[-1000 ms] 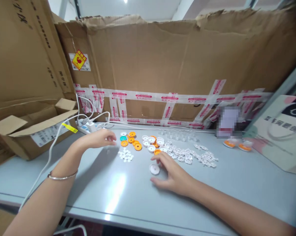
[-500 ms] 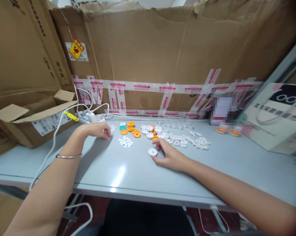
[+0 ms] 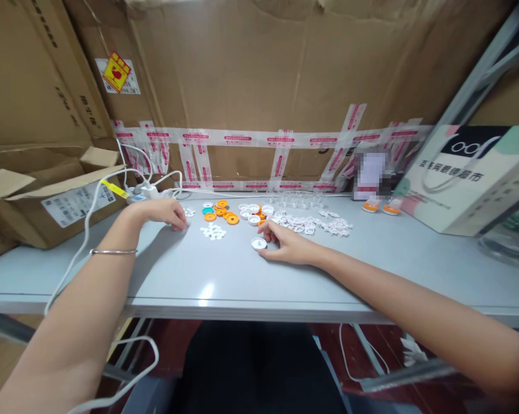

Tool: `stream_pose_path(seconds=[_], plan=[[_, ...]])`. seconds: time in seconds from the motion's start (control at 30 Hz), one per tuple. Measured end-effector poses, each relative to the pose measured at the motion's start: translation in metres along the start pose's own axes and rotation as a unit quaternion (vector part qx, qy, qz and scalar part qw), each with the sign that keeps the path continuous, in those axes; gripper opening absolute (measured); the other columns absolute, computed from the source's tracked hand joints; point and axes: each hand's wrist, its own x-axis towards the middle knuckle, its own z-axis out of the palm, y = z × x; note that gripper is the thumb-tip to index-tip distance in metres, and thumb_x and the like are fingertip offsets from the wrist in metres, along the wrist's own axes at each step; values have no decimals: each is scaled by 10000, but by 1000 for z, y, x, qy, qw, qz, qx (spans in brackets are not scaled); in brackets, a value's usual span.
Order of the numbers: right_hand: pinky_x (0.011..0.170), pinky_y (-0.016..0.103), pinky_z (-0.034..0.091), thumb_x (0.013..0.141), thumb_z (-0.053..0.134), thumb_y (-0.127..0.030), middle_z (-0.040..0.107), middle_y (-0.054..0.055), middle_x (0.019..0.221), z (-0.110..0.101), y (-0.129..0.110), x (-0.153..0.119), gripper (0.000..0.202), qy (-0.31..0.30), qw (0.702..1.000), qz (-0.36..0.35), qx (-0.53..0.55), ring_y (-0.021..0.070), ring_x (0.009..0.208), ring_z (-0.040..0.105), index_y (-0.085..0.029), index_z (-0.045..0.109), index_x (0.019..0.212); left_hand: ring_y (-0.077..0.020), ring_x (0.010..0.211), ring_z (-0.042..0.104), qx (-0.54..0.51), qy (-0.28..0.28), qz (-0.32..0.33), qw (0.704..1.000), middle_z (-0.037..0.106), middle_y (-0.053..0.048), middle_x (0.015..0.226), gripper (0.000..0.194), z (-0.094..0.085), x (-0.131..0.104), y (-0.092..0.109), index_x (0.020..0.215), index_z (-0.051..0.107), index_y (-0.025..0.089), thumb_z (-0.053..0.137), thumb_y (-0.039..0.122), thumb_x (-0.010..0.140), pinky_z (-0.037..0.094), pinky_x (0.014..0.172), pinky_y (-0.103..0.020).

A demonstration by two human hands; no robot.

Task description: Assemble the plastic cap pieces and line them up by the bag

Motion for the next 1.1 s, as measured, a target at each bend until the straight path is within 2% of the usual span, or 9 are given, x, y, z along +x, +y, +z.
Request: stream_pose_path(seconds=[0.2, 0.4, 0.67, 0.87, 1.1], plan=[[640, 251, 365, 741, 588, -330, 456, -1, 829, -2, 2, -1, 401, -13, 1000, 7, -5, 123, 703, 435, -187, 439, 1085, -168, 685, 579, 16, 11, -18, 1000, 673, -17, 681, 214, 3, 2, 9, 710, 683, 160, 550, 285, 597, 401, 600, -198], [671, 262, 386, 748, 587, -340, 466, 8, 855, -3, 2, -1, 417, -22, 1000, 10, 5, 133, 744, 458, -197, 443, 1112, -172, 675, 571, 15, 9, -16, 1000, 654, -15, 683, 231, 6, 6, 6, 720, 676, 169, 538, 288, 578, 395, 571, -203], [677, 269, 392, 758, 577, -351, 473, 13, 856, -7, 0, -1, 421, -28, 999, 17, 0, 139, 752, 466, -197, 453, 1130, -172, 642, 580, -64, -18, -30, 997, 647, -32, 647, 240, 5, 4, 8, 695, 669, 163, 603, 358, 572, 432, 577, -215], [664, 264, 393, 763, 574, -346, 478, 13, 857, -8, 0, -2, 422, -34, 999, 7, -15, 134, 737, 465, -188, 455, 1136, -183, 666, 588, -34, -2, -32, 999, 659, -32, 646, 212, 5, -1, 21, 672, 666, 153, 571, 325, 592, 433, 590, -224], [663, 265, 390, 758, 578, -347, 477, 11, 855, -10, 0, -2, 413, -31, 999, 7, -6, 134, 730, 464, -190, 463, 1121, -179, 710, 591, -11, 38, -19, 999, 668, -26, 708, 204, -2, -5, 15, 715, 643, 153, 529, 302, 637, 424, 604, -209]])
